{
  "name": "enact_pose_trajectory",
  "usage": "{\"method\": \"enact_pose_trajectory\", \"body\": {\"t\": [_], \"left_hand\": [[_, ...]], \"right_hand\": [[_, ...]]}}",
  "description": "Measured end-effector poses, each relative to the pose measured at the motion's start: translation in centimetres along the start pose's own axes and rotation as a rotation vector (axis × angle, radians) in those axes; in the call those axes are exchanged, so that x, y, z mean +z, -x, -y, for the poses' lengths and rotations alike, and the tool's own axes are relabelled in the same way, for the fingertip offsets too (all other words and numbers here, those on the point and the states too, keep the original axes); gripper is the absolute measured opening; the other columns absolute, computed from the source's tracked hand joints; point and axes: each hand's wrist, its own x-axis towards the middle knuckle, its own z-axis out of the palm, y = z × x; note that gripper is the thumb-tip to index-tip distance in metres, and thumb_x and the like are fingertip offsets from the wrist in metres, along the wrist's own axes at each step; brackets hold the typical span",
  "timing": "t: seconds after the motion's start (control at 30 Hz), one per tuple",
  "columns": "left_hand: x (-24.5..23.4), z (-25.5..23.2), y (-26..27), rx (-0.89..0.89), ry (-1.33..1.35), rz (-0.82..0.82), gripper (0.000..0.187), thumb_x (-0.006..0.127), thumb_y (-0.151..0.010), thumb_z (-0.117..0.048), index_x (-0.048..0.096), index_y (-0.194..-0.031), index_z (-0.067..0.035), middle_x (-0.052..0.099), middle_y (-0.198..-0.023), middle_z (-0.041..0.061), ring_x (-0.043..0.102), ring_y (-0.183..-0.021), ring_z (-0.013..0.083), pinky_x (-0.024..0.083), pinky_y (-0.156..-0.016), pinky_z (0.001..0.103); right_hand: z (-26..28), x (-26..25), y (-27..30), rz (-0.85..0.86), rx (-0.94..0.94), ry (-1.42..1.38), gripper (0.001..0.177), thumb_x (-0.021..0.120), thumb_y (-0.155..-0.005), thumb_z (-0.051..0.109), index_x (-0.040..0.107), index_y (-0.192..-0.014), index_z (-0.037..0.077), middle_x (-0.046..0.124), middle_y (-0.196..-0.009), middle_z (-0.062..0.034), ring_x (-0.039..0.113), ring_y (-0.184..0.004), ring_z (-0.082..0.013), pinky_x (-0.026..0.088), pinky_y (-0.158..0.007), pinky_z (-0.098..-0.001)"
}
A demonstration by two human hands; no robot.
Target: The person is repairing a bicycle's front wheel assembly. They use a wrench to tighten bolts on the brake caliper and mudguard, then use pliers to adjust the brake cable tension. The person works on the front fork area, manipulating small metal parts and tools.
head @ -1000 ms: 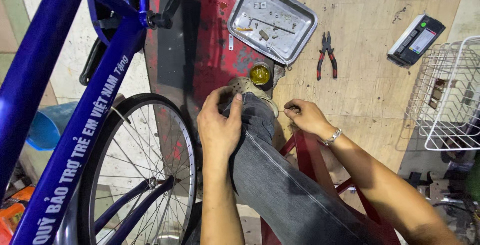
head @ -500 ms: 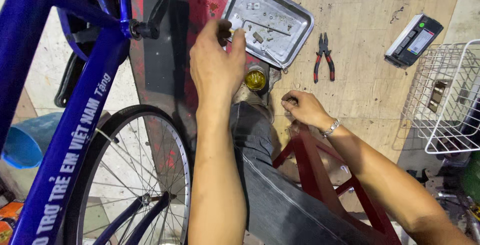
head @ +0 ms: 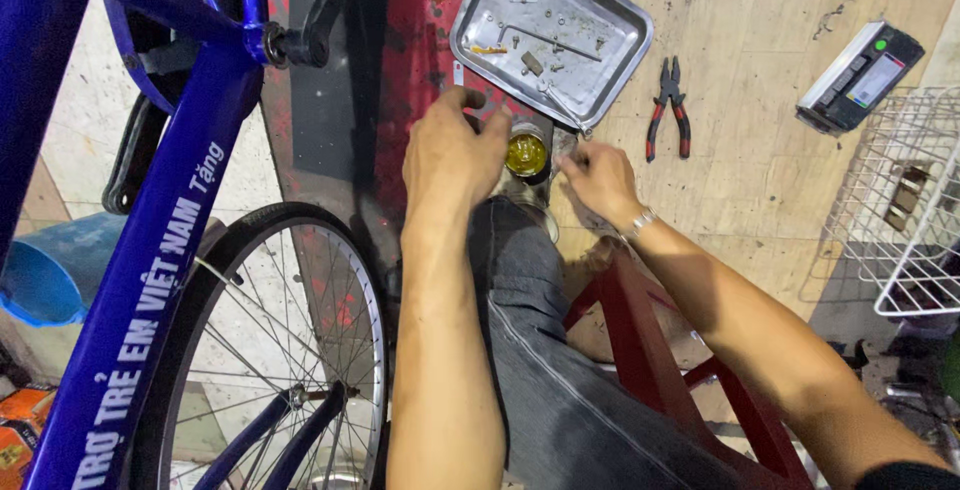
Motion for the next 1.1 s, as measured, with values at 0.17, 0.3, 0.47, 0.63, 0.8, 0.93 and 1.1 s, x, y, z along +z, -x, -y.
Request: {"method": "enact_pose_trajectory", "body": {"t": [0.17,0.3,0.47,0.63,0.8,0.93,1.1], "left_hand": [[-0.2,-0.4,0.4,0.021,0.008,0.019,0.046,0.069,-0.085,-0.041,0.070,-0.120,-0.011,0.077,-0.101,0.017,0.072,-0.102,0.0364,0.054,-0.090,0.048],[-0.8,-1.1,1.0,0.007,-0.018,0.047,0.045,0.068,-0.086,-0.041,0.068,-0.120,-0.012,0.075,-0.102,0.018,0.069,-0.101,0.0410,0.051,-0.088,0.052],[-1.5,-1.4,1.6,0.044,0.028,0.045,0.042,0.066,-0.087,-0.039,0.068,-0.118,-0.011,0.075,-0.105,0.019,0.069,-0.102,0.0417,0.051,-0.086,0.053],[-1.8,-1.2,1.5,-0.011,0.053,0.049,0.044,0.067,-0.085,-0.038,0.067,-0.120,-0.011,0.074,-0.109,0.018,0.069,-0.105,0.0402,0.051,-0.088,0.050],[-1.9,-0.6,2.5,0.000,0.076,-0.036,0.047,0.069,-0.087,-0.038,0.066,-0.124,-0.010,0.074,-0.111,0.018,0.069,-0.106,0.0399,0.052,-0.089,0.049],[-2.1,2.0,8.7,0.093,0.366,-0.407,0.037,0.071,-0.093,-0.030,0.069,-0.122,-0.007,0.077,-0.110,0.013,0.076,-0.101,0.0270,0.058,-0.088,0.038],[0.8,11.7,23.3,0.049,0.596,-0.699,0.028,0.071,-0.098,-0.023,0.071,-0.117,-0.003,0.077,-0.104,0.010,0.072,-0.095,0.0165,0.056,-0.089,0.030]], "right_hand": [[0.2,3.9,-9.0,-0.245,-0.261,-0.010,0.028,0.071,-0.089,0.012,0.069,-0.117,0.009,0.067,-0.111,-0.0183,0.064,-0.103,-0.0402,0.052,-0.087,-0.0495],[1.6,5.4,-14.9,-0.245,-0.409,0.166,0.051,0.069,-0.082,0.001,0.067,-0.132,0.014,0.059,-0.122,-0.0199,0.058,-0.111,-0.0424,0.051,-0.085,-0.0505],[-0.2,7.6,-19.3,-0.135,-0.451,0.484,0.034,0.071,-0.076,0.003,0.069,-0.109,0.011,0.059,-0.113,-0.0212,0.060,-0.105,-0.0404,0.051,-0.080,-0.0511],[-0.4,7.4,-20.1,-0.270,-0.436,0.314,0.018,0.068,-0.086,0.004,0.070,-0.103,0.009,0.060,-0.107,-0.0227,0.061,-0.099,-0.0416,0.051,-0.078,-0.0501],[3.3,3.0,-12.7,-0.304,-0.435,-0.172,0.026,0.068,-0.085,0.004,0.074,-0.110,0.009,0.068,-0.098,-0.0173,0.065,-0.092,-0.0346,0.053,-0.083,-0.0452],[7.3,-3.4,-1.1,-0.076,-0.377,-0.510,0.030,0.070,-0.094,0.010,0.075,-0.123,0.010,0.071,-0.105,-0.0107,0.065,-0.089,-0.0198,0.053,-0.081,-0.0338],[12.4,-10.1,11.7,0.253,-0.312,-1.115,0.024,0.064,-0.098,0.007,0.070,-0.121,0.001,0.071,-0.106,-0.0026,0.066,-0.087,-0.0100,0.056,-0.077,-0.0261]]}}
